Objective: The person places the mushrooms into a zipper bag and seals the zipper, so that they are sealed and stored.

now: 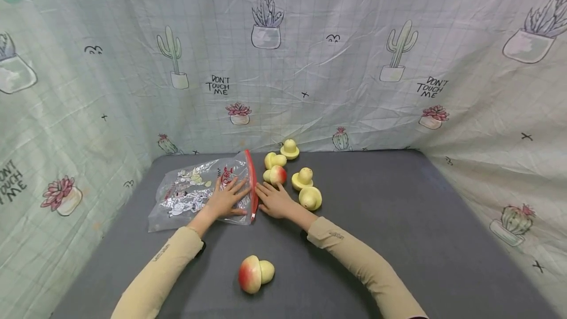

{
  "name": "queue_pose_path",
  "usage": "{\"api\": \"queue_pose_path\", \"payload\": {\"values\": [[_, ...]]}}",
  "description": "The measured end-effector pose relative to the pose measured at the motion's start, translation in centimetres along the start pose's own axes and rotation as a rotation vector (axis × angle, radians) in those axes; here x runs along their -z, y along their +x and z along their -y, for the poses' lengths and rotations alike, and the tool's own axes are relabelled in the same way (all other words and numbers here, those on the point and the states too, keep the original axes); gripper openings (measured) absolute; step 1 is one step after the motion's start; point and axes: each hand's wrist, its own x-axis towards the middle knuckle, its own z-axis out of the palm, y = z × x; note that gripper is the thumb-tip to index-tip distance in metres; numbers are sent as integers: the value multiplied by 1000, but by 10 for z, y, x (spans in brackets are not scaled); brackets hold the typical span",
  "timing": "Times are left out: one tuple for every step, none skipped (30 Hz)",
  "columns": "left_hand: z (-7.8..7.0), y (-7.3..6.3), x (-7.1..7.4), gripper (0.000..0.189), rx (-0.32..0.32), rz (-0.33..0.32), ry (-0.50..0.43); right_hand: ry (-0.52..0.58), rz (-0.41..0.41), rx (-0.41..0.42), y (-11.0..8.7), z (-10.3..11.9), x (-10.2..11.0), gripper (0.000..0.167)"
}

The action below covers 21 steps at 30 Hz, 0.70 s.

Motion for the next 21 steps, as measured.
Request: {"api": "queue_pose_path", "payload": {"values": [[0, 0, 0, 73, 1, 0, 10, -13, 22, -2, 1, 1, 0, 55], [-1, 1, 1, 73, 2, 4, 24, -23, 44, -5, 1, 1, 0, 54], [-2, 1, 2, 73, 5, 12, 30, -37, 66, -6, 2, 1, -1, 54], [-2, 1, 2, 73, 8, 21, 34, -50, 87, -9, 2, 1, -1, 53], [-3, 1, 3, 73, 10, 27, 38, -59, 108, -13, 2, 2, -1, 52], [-4, 2, 3, 73, 13, 35, 42, -68, 125, -16, 2, 2, -2, 52], [-5, 2, 4, 73, 16, 44, 46, -76, 134, -17, 2, 2, -2, 51], [-6, 2, 4, 73, 18, 51, 50, -80, 145, -17, 3, 2, -2, 51], [-6, 2, 4, 73, 22, 59, 50, -86, 154, -16, 3, 2, -2, 50], [-6, 2, 4, 72, 23, 63, 56, -87, 160, -16, 2, 2, -2, 51], [-7, 1, 4, 72, 27, 66, 59, -82, 164, -15, 2, 2, -2, 51], [-7, 1, 4, 72, 33, 70, 62, -76, 166, -13, 2, 2, -2, 51], [-7, 1, 4, 72, 38, 73, 62, -69, 167, -11, 2, 2, -2, 51], [-7, 0, 4, 71, 41, 73, 63, -61, 168, -8, 2, 2, -2, 52], [-7, 0, 4, 71, 42, 74, 63, -55, 172, -6, 2, 1, -2, 52], [-7, 0, 3, 71, 38, 72, 64, -51, 176, -6, 3, 1, -3, 53], [-7, 0, 3, 71, 33, 70, 65, -53, 179, -4, 3, 0, -3, 53], [-7, 1, 3, 71, 27, 68, 68, -56, 179, -3, 3, 0, -3, 53], [-7, 1, 3, 70, 21, 67, 72, -64, 176, -1, 3, -1, -4, 54], [-7, 2, 4, 70, 15, 67, 78, -70, 171, 2, 3, -1, -4, 54], [-8, 2, 4, 70, 12, 70, 83, -82, 166, 6, 3, -2, -4, 54]]}}
